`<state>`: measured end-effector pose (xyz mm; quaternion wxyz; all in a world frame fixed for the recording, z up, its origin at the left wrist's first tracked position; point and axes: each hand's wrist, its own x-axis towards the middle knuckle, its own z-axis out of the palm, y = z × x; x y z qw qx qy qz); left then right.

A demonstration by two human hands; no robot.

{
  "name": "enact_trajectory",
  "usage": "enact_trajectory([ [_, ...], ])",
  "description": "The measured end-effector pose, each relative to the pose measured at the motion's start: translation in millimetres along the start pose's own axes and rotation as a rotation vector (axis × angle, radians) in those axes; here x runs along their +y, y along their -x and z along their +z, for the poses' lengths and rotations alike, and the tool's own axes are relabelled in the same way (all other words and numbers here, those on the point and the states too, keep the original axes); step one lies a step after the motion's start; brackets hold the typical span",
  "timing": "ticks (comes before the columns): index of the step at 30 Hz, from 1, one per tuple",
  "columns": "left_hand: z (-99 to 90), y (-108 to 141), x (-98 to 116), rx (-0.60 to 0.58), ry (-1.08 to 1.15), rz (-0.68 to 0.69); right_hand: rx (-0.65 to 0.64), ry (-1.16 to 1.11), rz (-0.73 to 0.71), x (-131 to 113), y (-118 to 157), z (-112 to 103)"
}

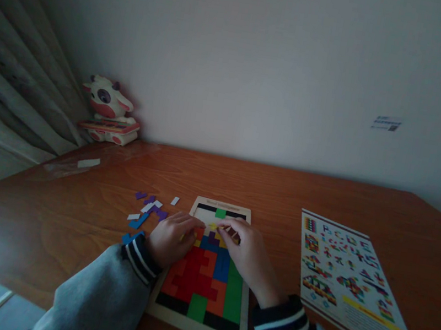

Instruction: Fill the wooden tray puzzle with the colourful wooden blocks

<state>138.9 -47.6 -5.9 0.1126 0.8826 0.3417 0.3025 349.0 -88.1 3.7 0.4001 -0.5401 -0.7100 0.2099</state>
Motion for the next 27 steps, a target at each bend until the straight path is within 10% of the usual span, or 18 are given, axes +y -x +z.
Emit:
enact_trajectory([
  [27, 4.3, 1.3, -1.3, -0.033, -0.047, -0.034, -0.089, 0.221, -0.094, 20.6, -14.6, 27.7],
])
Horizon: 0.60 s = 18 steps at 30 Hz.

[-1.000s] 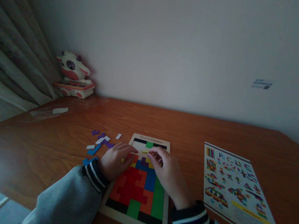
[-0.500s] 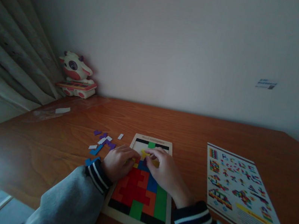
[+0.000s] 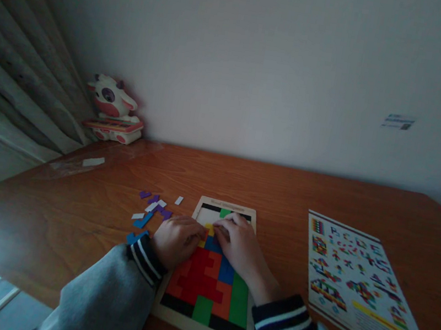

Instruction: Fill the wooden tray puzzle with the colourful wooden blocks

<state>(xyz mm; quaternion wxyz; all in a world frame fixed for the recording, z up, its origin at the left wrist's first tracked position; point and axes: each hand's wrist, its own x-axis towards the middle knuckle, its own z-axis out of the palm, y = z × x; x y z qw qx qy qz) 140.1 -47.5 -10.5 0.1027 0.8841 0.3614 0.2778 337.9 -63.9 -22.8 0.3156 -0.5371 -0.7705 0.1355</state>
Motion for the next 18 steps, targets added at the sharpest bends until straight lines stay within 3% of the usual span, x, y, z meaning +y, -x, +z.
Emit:
enact_trajectory([
  [11, 0.4, 0.5, -0.4, 0.010, 0.002, 0.024, 0.023, 0.014, -0.026, -1.8, 3.4, -2.6],
  [18, 2.4, -0.4, -0.8, 0.005, 0.042, 0.128, -0.006, 0.028, -0.033, -2.7, 4.6, -4.1],
])
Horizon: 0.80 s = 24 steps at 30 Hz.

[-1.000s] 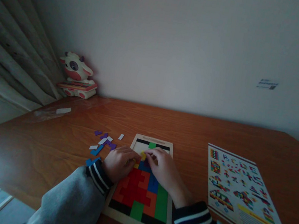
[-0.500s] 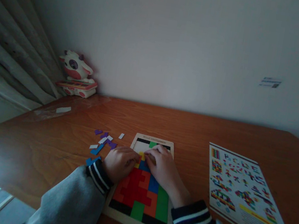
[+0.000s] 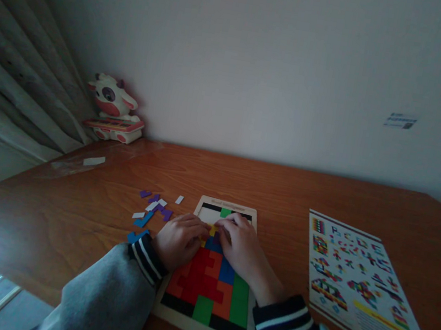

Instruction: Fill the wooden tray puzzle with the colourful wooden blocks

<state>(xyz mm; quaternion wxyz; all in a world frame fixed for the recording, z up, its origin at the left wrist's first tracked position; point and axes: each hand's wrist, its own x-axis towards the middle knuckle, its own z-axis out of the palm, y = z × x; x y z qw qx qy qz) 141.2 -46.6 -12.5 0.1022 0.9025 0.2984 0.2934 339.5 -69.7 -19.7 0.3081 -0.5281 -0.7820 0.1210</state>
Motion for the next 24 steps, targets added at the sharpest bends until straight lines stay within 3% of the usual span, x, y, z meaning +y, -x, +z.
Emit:
enact_trajectory([
  [7, 1.3, 0.5, 1.8, -0.038, -0.001, -0.022, 0.014, -0.013, 0.019, 0.7, 2.9, -7.3],
  [12, -8.5, -0.3, 0.9, -0.041, -0.072, -0.076, 0.051, -0.054, 0.044, 1.0, 8.3, -18.8],
  [18, -37.4, 9.9, -33.2, 0.055, -0.343, -0.337, 0.079, -0.061, 0.082, 6.6, 16.1, -26.6],
  [24, -57.6, 27.0, -54.8, -0.076, -0.490, -0.530, 0.090, -0.041, 0.089, 7.8, 16.1, -25.4],
])
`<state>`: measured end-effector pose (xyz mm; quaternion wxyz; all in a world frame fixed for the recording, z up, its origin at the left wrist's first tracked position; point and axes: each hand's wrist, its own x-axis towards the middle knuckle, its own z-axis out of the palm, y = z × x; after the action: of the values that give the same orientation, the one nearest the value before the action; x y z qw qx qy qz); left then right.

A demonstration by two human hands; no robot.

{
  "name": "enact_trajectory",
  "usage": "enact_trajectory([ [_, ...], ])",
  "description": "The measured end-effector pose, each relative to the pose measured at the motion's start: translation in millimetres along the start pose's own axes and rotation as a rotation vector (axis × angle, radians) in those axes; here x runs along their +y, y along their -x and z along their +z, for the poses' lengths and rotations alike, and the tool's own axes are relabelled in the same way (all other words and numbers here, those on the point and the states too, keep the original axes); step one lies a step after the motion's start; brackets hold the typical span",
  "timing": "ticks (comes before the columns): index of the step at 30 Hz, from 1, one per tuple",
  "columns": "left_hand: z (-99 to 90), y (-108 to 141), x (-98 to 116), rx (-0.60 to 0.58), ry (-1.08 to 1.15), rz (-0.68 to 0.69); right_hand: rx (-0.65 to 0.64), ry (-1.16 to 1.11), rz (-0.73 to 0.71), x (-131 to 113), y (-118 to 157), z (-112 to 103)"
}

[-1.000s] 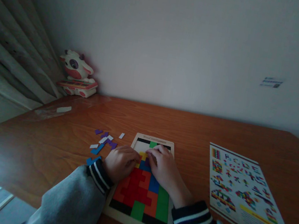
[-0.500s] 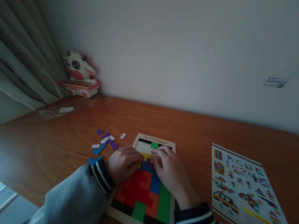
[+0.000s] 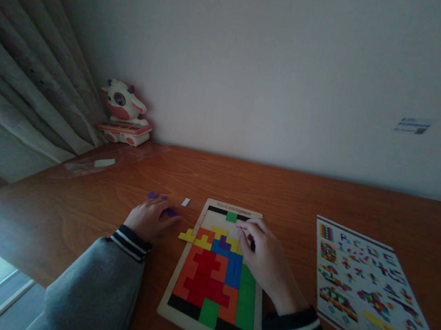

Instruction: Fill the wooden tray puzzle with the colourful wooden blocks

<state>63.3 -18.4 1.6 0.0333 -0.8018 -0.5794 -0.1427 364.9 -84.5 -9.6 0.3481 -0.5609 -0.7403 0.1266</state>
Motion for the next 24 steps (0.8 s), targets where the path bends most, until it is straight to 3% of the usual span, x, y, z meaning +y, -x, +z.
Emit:
enact_trajectory([
  [6, -5.3, 2.0, 8.7, -0.107, -0.007, -0.001, 0.005, 0.002, -0.018, -1.0, 0.0, 0.8],
  [12, -5.1, 2.3, 13.9, -0.103, 0.028, 0.092, -0.003, 0.006, -0.007, -1.2, 1.5, 1.5],
  [19, 0.2, 3.0, 11.2, -0.023, 0.129, 0.197, -0.003, 0.005, -0.012, -3.6, 1.9, 0.5],
  [24, -2.4, 4.3, 21.2, 0.079, 0.475, 0.276, -0.001, -0.004, -0.011, -2.8, 1.9, 0.9],
])
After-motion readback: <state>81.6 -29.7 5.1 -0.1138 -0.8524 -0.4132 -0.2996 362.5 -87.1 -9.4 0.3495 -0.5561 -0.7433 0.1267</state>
